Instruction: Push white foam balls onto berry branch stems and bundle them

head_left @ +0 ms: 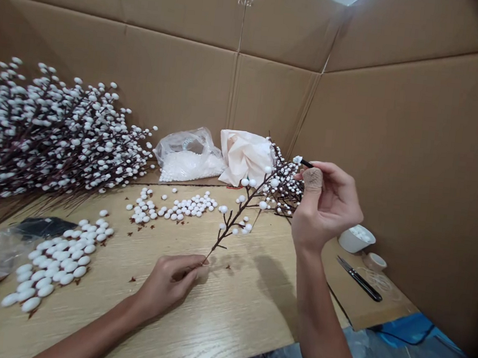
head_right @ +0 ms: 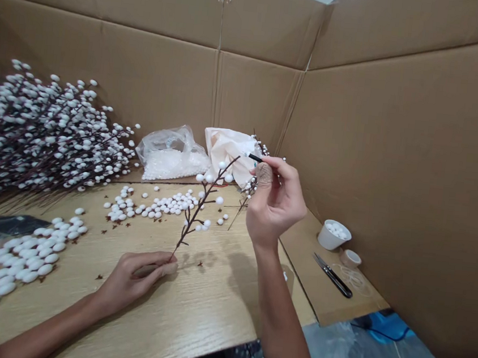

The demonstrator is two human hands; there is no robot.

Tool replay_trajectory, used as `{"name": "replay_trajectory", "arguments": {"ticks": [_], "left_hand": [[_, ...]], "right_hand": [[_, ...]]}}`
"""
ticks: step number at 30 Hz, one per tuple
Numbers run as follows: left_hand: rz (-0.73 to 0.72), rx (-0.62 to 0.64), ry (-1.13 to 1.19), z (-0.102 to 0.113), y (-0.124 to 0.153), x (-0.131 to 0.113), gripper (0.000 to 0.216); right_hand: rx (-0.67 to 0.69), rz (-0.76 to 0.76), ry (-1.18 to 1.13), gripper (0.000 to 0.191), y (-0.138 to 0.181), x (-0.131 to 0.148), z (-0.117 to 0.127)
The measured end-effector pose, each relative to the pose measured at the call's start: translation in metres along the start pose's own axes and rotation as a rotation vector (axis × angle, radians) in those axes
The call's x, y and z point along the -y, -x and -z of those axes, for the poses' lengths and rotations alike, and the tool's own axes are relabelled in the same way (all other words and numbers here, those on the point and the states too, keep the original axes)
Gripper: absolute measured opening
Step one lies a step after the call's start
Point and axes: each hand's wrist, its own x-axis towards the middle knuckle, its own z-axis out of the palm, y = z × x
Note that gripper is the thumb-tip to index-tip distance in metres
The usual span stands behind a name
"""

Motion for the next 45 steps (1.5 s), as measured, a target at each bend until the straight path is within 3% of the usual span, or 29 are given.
{"name": "replay_trajectory", "arguments": {"ticks": [11,23,36,45], "left_hand": [[0.037,0.035,0.011,0.0014,-0.0021,-0.0029,0.019],[-0.003,0.007,0.009,0.0028,-0.0008,-0.0045,0.019],[0.022,0.002,0.005,0.0012,-0.0002,-0.002,0.019],[0.022,0.008,0.003,0.0019,-0.0006,-0.0017,0.019]], "right_hand": [[0.054,-0.005,0.079,0.007,0.0008,-0.0002,0.0014],[0.025,-0.073,-0.024,0.007,0.0001,-0.0015,0.0014],[0.071,-0.074,0.018,0.006,0.0015,-0.0005,0.0013],[0.01,-0.054,-0.035,0.006,0.0016,-0.0062,0.0005]]}}
